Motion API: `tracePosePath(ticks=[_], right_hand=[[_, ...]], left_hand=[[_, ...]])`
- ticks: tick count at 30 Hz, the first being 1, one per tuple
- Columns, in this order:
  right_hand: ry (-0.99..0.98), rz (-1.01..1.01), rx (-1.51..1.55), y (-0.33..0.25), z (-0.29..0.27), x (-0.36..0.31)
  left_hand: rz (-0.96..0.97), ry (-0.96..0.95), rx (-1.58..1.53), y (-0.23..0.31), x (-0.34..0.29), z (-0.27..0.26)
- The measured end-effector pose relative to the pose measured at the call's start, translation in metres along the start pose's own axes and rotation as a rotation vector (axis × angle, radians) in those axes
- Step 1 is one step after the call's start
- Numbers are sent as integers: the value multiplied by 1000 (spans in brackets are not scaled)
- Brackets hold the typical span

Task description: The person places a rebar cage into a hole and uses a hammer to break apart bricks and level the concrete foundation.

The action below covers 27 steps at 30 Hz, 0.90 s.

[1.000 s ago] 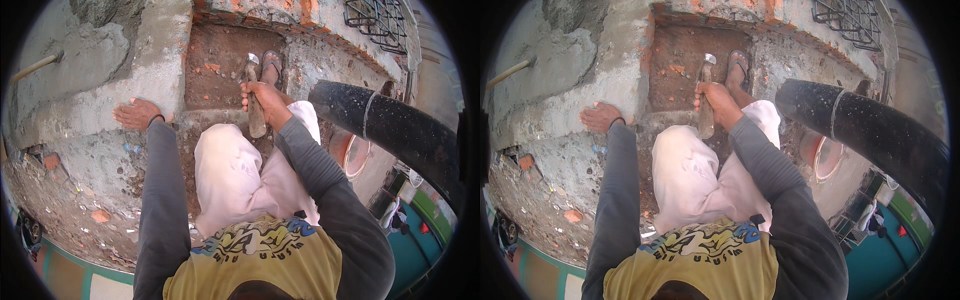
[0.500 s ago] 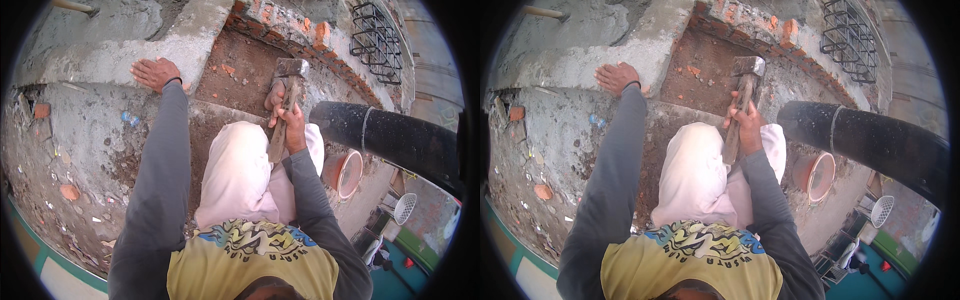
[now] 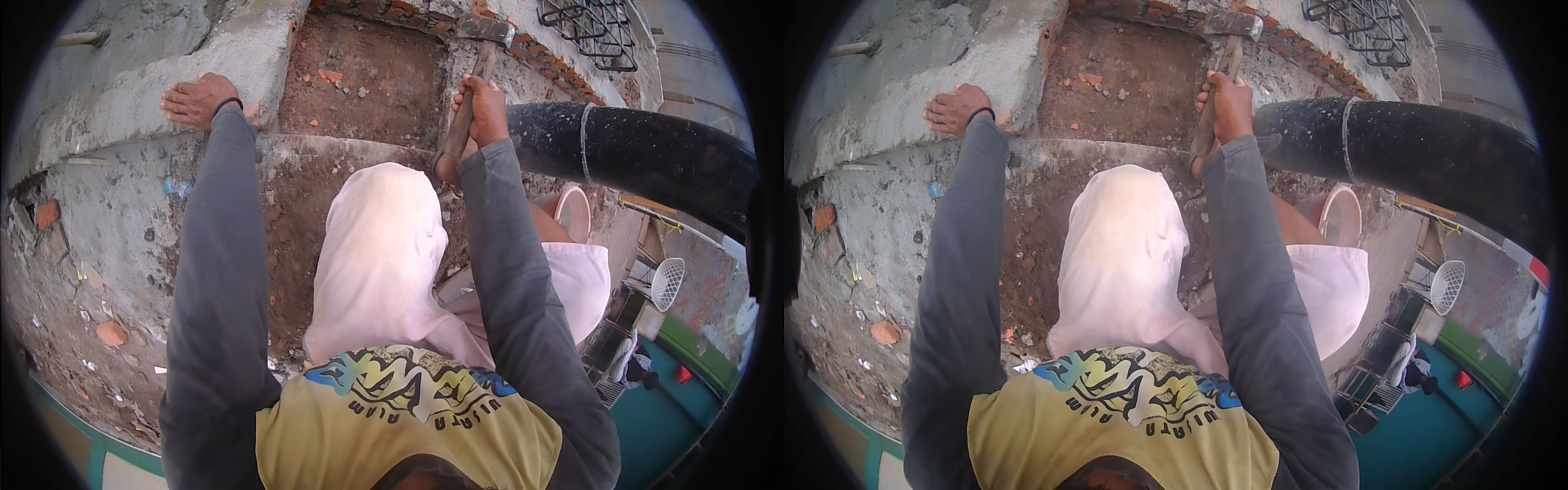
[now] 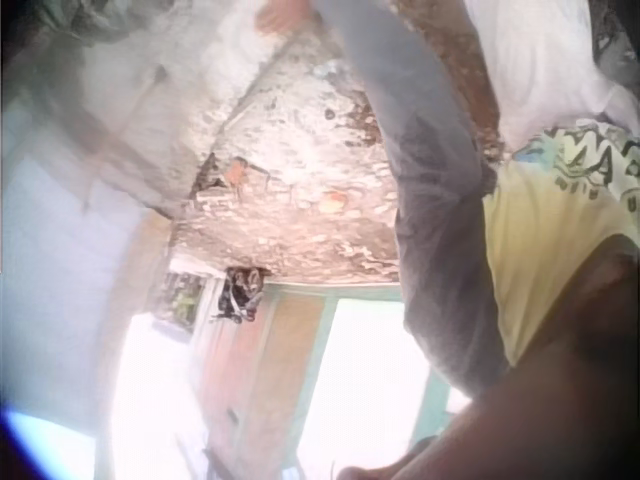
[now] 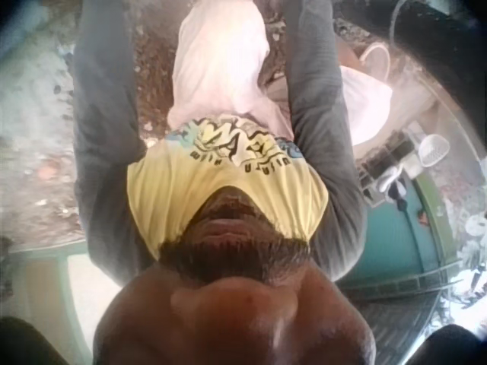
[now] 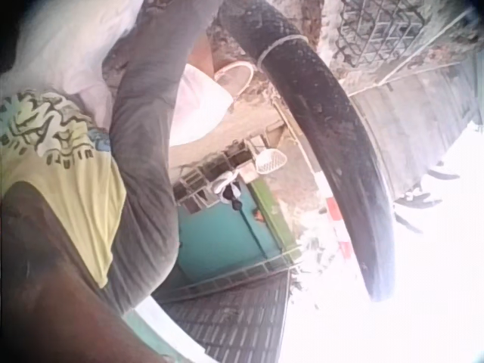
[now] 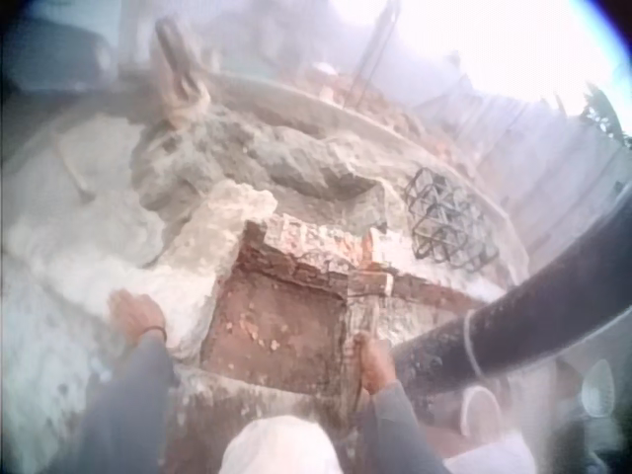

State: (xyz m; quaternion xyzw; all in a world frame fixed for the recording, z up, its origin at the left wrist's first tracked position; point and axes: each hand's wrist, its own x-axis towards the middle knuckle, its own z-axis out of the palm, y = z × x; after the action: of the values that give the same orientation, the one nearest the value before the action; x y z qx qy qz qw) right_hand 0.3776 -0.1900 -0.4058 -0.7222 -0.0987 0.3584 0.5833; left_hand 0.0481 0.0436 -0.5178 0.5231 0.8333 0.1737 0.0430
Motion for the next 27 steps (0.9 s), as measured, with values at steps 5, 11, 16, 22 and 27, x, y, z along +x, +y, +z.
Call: tracePosePath(ticks=[5, 11, 16, 22, 27], right_hand=[[119, 462, -16, 124, -11, 21], [139, 648, 4, 203, 10, 30], [-148, 422, -197, 200, 27, 87], [-537, 142, -895, 114, 129, 172], [-546, -94, -1378, 116, 205, 252]], left_hand=[[21, 156, 66, -5, 1, 21], [-15, 146, 78, -2, 6, 17], [3, 110, 82, 7, -2, 20], [-36, 95, 117, -4, 1, 1], [-8, 103, 125, 3, 1, 6]])
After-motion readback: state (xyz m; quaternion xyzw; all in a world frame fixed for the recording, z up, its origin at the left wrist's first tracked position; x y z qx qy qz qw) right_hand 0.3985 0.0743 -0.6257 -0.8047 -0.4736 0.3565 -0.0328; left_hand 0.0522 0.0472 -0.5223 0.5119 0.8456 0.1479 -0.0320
